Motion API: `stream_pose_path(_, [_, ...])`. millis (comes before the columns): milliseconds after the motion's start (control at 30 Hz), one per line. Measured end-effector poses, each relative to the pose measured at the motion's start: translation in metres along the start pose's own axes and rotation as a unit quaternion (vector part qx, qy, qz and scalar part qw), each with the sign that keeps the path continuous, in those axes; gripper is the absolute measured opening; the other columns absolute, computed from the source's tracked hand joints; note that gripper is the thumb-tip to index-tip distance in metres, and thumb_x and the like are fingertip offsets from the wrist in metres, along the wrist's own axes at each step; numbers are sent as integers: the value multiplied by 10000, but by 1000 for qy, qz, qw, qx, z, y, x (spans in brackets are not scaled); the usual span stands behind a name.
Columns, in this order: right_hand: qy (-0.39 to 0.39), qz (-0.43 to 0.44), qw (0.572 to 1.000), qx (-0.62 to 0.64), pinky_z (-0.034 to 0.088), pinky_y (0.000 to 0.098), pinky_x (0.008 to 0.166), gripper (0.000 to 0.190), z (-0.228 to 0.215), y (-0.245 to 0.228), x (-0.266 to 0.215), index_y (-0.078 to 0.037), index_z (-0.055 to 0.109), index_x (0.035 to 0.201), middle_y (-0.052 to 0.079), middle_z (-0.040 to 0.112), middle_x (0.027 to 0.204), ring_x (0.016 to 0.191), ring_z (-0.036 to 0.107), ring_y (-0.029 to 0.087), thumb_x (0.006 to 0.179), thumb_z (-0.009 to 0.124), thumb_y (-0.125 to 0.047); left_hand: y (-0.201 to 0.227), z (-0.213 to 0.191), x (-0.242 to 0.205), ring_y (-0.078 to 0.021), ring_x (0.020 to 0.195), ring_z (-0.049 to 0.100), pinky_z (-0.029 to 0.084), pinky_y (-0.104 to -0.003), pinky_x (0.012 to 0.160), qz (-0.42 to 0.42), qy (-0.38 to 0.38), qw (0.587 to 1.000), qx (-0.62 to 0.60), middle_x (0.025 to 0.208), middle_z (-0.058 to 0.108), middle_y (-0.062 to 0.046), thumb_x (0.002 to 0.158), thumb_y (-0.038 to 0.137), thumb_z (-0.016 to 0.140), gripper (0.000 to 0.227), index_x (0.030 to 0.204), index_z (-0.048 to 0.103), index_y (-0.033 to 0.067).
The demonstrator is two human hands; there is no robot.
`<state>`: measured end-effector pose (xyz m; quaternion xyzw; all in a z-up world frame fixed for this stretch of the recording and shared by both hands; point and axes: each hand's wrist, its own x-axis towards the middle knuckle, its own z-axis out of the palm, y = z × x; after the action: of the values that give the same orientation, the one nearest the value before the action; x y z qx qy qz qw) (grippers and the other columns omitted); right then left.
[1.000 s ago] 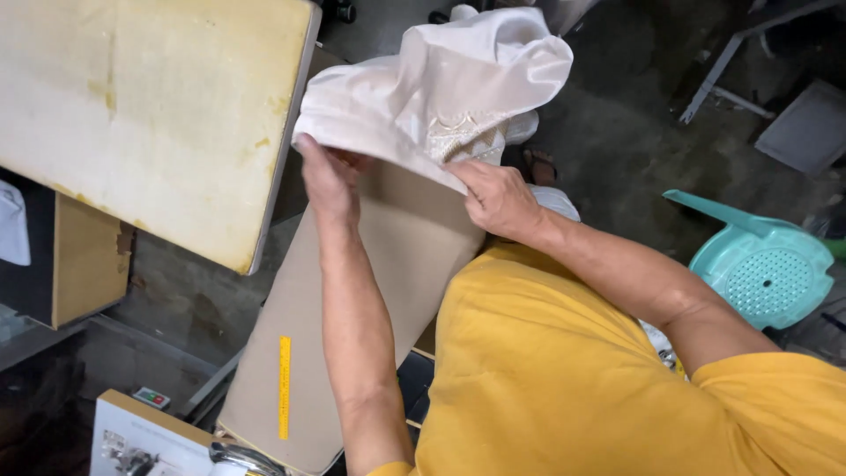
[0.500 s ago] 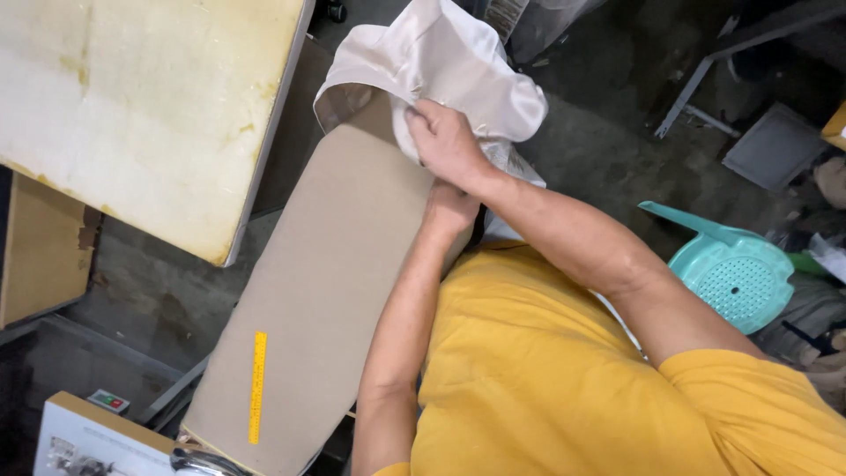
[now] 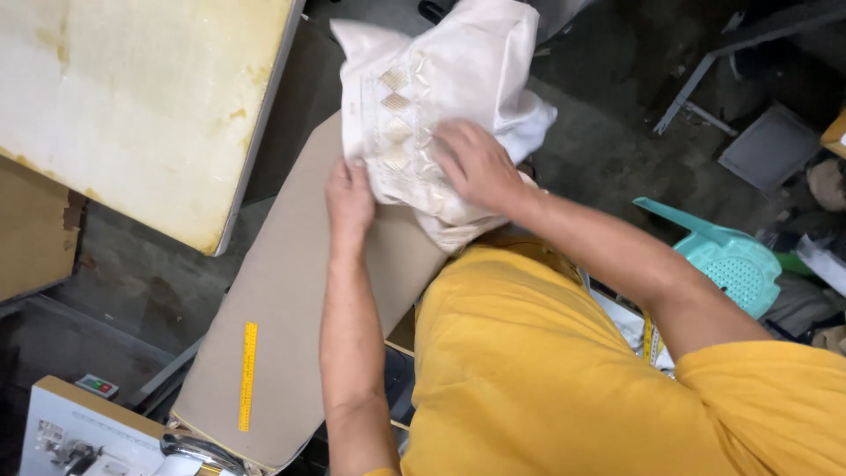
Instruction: The person irons a white garment with embroidery on an ironing board. They use a steam iron to smooth the fabric, frequently adjusting the garment's position and flipping it over to iron different sections.
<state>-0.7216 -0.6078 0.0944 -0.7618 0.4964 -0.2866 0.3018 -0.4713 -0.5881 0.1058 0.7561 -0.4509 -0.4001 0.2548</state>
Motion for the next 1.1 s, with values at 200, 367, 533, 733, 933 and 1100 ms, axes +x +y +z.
stream_pose_path(200, [-98, -56, 984, -140, 501, 478, 916, 629, 19, 3, -95, -61, 592, 1268, 156, 609, 1144, 1116, 619, 361, 896, 678, -561, -8, -6, 29, -406, 1162, 659, 511, -518, 1003, -19, 69, 997, 23, 1106, 722, -224, 1025, 370, 564, 353, 1182, 699, 84])
stream_pose_path(367, [-91, -45, 981, -166, 498, 403, 712, 124, 31, 14, -91, -182, 553, 971, -4, 475, 870, 846, 619, 262, 1015, 537, -297, 45, -3, -42, -425, 1444, 424, 303, -497, 1239, -94, -20, 990, -106, 1475, 503, -346, 1081, 526, 356, 707, 1406, 564, -67])
stream_pose_path(533, [-155, 36, 985, -64, 537, 478, 676, 56, 11, -9, -71, -177, 560, 960, 42, 556, 898, 865, 671, 336, 969, 575, -231, -9, 22, -87, -459, 1458, 373, 240, -554, 1249, -2, -126, 982, -137, 1495, 458, -376, 1117, 344, 294, 594, 1461, 486, -100])
stream_pose_path(733, [-205, 57, 976, -54, 559, 490, 726, 61, 12, -17, -69, -188, 568, 981, 42, 596, 954, 950, 681, 332, 990, 545, -245, -28, 29, -80, -466, 1448, 397, 311, -549, 1229, -36, -107, 984, -137, 1507, 457, -347, 1073, 475, 455, 657, 1522, 411, -1])
stream_pose_path(933, [-258, 26, 963, -76, 560, 519, 759, 102, 28, -11, -70, -182, 577, 994, 76, 607, 961, 978, 676, 360, 1003, 507, -257, 41, -3, -9, -491, 1418, 440, 368, -572, 1193, 5, -40, 990, -132, 1473, 475, -370, 1067, 561, 462, 748, 1507, 401, -40])
stream_pose_path(1100, [-330, -5, 941, -79, 565, 502, 755, 127, -16, 19, -66, -195, 608, 940, 53, 651, 914, 948, 694, 346, 997, 510, -252, 51, 34, 55, -335, 1368, 553, 449, -475, 1146, -62, -15, 996, -57, 1404, 612, -204, 984, 573, 645, 757, 1522, 402, 100])
